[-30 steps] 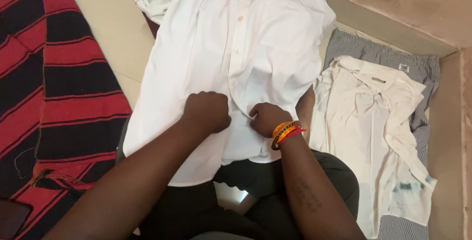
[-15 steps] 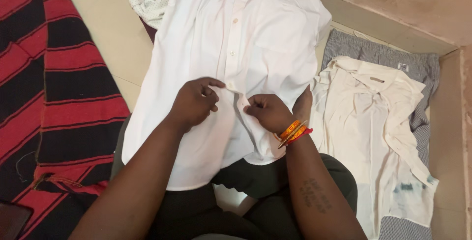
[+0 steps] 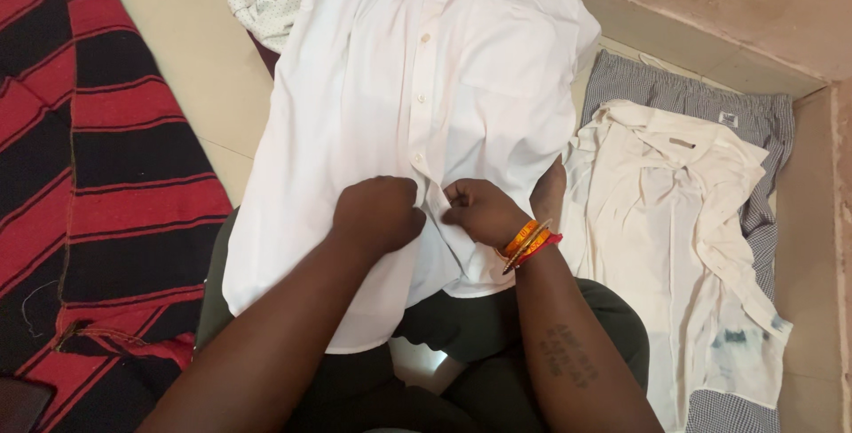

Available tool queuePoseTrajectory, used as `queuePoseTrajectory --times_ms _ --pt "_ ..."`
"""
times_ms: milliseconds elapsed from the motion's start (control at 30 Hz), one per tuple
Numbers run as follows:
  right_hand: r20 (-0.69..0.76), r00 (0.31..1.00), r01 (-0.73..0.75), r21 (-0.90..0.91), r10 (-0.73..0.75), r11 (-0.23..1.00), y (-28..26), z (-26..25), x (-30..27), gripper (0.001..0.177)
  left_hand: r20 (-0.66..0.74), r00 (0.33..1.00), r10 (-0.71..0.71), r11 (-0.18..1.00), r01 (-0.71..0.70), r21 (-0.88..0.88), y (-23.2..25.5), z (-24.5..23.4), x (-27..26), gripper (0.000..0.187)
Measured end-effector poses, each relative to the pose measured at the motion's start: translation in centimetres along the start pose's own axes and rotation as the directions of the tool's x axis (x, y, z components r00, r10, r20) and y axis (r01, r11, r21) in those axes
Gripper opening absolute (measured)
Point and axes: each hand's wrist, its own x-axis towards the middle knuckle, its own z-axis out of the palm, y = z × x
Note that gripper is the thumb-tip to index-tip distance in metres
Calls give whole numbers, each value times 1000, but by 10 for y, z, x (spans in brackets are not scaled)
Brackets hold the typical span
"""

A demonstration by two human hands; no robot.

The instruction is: The person buttons a white shirt while it rests on top of other clothes inside a purple suitcase and then smooths it out.

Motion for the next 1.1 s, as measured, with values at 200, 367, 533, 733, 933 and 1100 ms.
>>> queuePoseTrajectory --times_ms 200,367,533,733,933,1100 --pt "39 999 -32 300 22 954 2 -2 0 10 -75 996 -37 872 -4 -489 -31 -7 12 19" --pt "73 997 -29 492 -8 870 -4 -4 -4 15 216 976 -36 290 217 -932 -36 -16 10 26" --pt "52 999 -24 504 -3 863 -12 0 -9 18 214 977 -11 333 205 -920 -33 -14 13 23" --pt "0 999 31 424 -34 905 1 10 0 5 191 980 -60 462 197 -865 -28 -12 13 16" --pt "-65 991 130 375 -114 918 12 14 8 10 161 987 -32 443 158 -883 -27 -13 11 15" --pt "-83 994 95 420 -66 903 3 17 4 10 164 986 -36 454 162 -876 -27 -12 13 15"
